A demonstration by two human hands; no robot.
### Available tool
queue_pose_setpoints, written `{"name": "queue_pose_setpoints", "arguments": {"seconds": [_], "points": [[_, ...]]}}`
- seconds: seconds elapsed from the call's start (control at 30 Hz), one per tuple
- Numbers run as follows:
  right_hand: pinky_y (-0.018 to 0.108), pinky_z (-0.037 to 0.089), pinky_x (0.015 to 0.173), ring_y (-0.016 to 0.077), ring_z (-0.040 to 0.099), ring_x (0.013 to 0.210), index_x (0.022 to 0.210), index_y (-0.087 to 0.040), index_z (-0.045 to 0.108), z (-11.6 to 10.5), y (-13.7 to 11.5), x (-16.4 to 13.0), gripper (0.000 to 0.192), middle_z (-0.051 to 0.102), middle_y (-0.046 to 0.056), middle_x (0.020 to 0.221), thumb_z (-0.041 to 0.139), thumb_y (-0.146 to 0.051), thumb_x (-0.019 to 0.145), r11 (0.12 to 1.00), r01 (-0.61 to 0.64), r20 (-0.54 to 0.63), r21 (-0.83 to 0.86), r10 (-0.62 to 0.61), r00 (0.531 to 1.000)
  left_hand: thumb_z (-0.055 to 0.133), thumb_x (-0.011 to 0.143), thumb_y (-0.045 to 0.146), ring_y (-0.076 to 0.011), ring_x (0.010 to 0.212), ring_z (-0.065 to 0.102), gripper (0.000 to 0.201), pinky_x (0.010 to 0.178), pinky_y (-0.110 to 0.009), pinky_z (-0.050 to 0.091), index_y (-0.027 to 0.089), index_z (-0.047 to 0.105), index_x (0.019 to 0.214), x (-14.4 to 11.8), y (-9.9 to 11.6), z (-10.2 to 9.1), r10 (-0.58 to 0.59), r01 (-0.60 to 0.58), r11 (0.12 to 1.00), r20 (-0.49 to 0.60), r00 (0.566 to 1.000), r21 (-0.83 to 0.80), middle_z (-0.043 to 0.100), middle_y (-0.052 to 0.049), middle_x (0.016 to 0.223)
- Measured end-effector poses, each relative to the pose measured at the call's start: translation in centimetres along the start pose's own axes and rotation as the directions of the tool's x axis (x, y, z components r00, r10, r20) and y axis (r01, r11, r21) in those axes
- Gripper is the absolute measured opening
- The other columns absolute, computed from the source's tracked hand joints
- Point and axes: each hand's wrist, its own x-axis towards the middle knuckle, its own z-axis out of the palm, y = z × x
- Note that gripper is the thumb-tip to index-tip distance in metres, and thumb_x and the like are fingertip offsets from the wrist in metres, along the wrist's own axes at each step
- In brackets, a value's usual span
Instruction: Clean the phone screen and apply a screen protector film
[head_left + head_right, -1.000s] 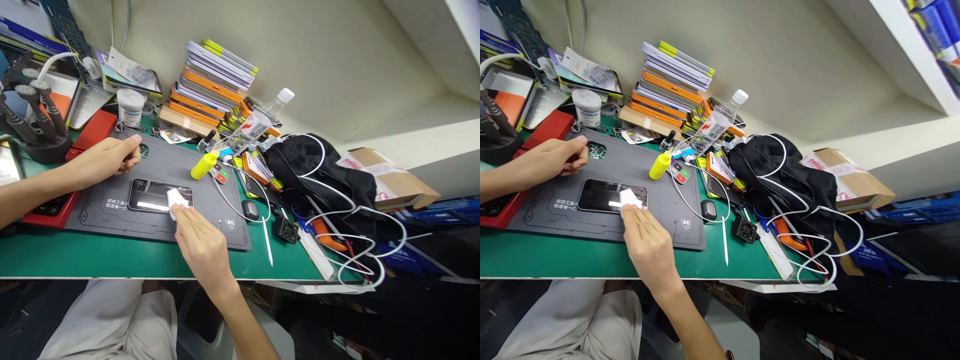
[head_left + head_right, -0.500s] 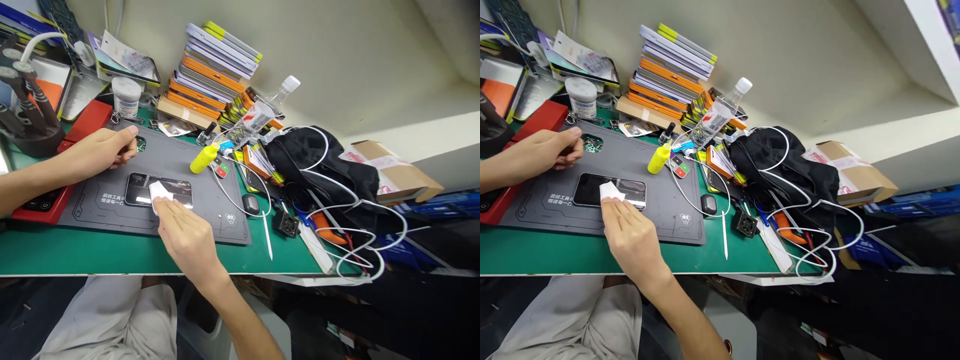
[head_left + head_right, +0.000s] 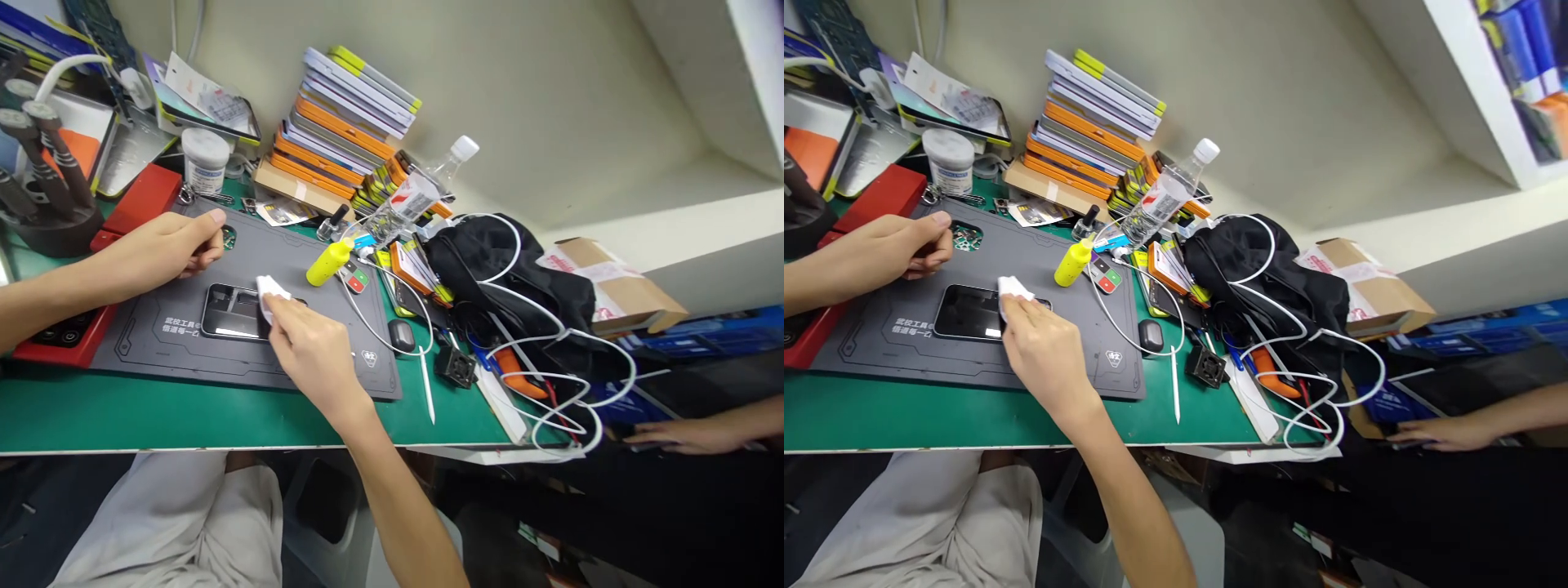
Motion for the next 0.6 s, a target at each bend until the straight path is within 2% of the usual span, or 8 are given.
{"name": "queue_pose_setpoints", "arguments": {"seconds": [0.1, 0.17, 0.23, 0.37, 0.47, 0.57, 0.6], "points": [[0.03, 0.067, 0.118, 0.0219, 0.088, 0.128, 0.142, -0.016, 0.083, 0.3, 0.0, 1.3, 0.038, 0.089, 0.008, 0.138, 0.055, -0.009, 0.116, 1.0, -0.007, 0.081, -0.011, 0.008, 0.997, 0.039, 0.122, 0.059, -0.0145, 0.062, 0.038, 0.063, 0.064, -0.034, 0.03, 0.021, 0.049, 0.073, 0.2, -0.2, -0.3, -0.027, 0.027, 0.999, -0.016, 1.0, 0.045, 0.042, 0.0, 0.062], [0.031, 0.066, 0.121, 0.0211, 0.088, 0.126, 0.142, -0.017, 0.083, -0.1, 0.4, 0.9, 0.038, 0.089, 0.007, 0.138, 0.056, -0.009, 0.116, 1.0, -0.02, 0.096, -0.016, 0.022, 0.995, 0.039, 0.122, 0.064, -0.0157, 0.063, 0.038, 0.065, 0.064, -0.035, 0.029, 0.021, 0.048, 0.073, 0.4, -0.5, -0.5, -0.04, 0.041, 0.998, -0.019, 0.999, 0.056, 0.041, 0.0, 0.062], [0.031, 0.065, 0.122, 0.021, 0.088, 0.126, 0.14, -0.017, 0.084, -0.7, 1.0, -0.2, 0.038, 0.089, 0.008, 0.138, 0.054, -0.009, 0.117, 1.0, -0.024, 0.05, -0.011, 0.024, 0.998, 0.04, 0.122, 0.066, -0.0164, 0.063, 0.039, 0.066, 0.064, -0.036, 0.028, 0.021, 0.049, 0.074, 0.4, -0.6, -0.5, -0.046, 0.047, 0.998, -0.019, 0.999, 0.048, 0.042, -0.001, 0.062], [0.031, 0.067, 0.121, 0.0209, 0.089, 0.125, 0.138, -0.017, 0.086, -1.7, 2.4, -2.5, 0.039, 0.089, 0.007, 0.137, 0.054, -0.009, 0.117, 0.999, -0.037, -0.039, 0.015, 0.038, 0.999, 0.04, 0.126, 0.057, -0.0149, 0.064, 0.041, 0.062, 0.067, -0.034, 0.03, 0.02, 0.053, 0.077, 0.3, -0.7, -0.2, -0.028, 0.028, 0.999, -0.007, 1.0, 0.02, 0.044, 0.001, 0.064], [0.034, 0.072, 0.115, 0.0226, 0.09, 0.123, 0.138, -0.021, 0.087, -1.4, 3.1, -2.7, 0.041, 0.089, 0.005, 0.135, 0.054, -0.009, 0.116, 0.999, -0.043, -0.047, -0.001, 0.043, 0.998, 0.041, 0.126, 0.054, -0.0145, 0.062, 0.042, 0.061, 0.067, -0.034, 0.032, 0.02, 0.053, 0.076, 0.3, -0.8, 0.2, 0.02, -0.019, 0.999, -0.024, 1.0, 0.048, 0.048, 0.001, 0.064], [0.034, 0.075, 0.107, 0.0259, 0.091, 0.119, 0.136, -0.018, 0.087, -0.6, 3.0, -2.1, 0.039, 0.089, 0.007, 0.134, 0.056, -0.01, 0.114, 1.0, 0.021, -0.111, 0.012, -0.02, 0.994, 0.039, 0.126, 0.051, -0.0161, 0.062, 0.042, 0.062, 0.067, -0.035, 0.034, 0.021, 0.056, 0.075, -0.2, -0.6, 0.8, 0.141, -0.139, 0.987, -0.031, 0.989, 0.082, 0.049, 0.0, 0.065], [0.035, 0.075, 0.107, 0.027, 0.091, 0.118, 0.136, -0.017, 0.087, -0.4, 2.9, -1.9, 0.037, 0.089, 0.008, 0.135, 0.058, -0.011, 0.114, 0.998, 0.052, -0.124, 0.037, -0.047, 0.991, 0.04, 0.126, 0.048, -0.0171, 0.067, 0.047, 0.058, 0.071, -0.035, 0.038, 0.021, 0.058, 0.079, -0.4, -0.6, 1.1, 0.189, -0.186, 0.979, -0.023, 0.982, 0.084, 0.053, -0.001, 0.069]]}}
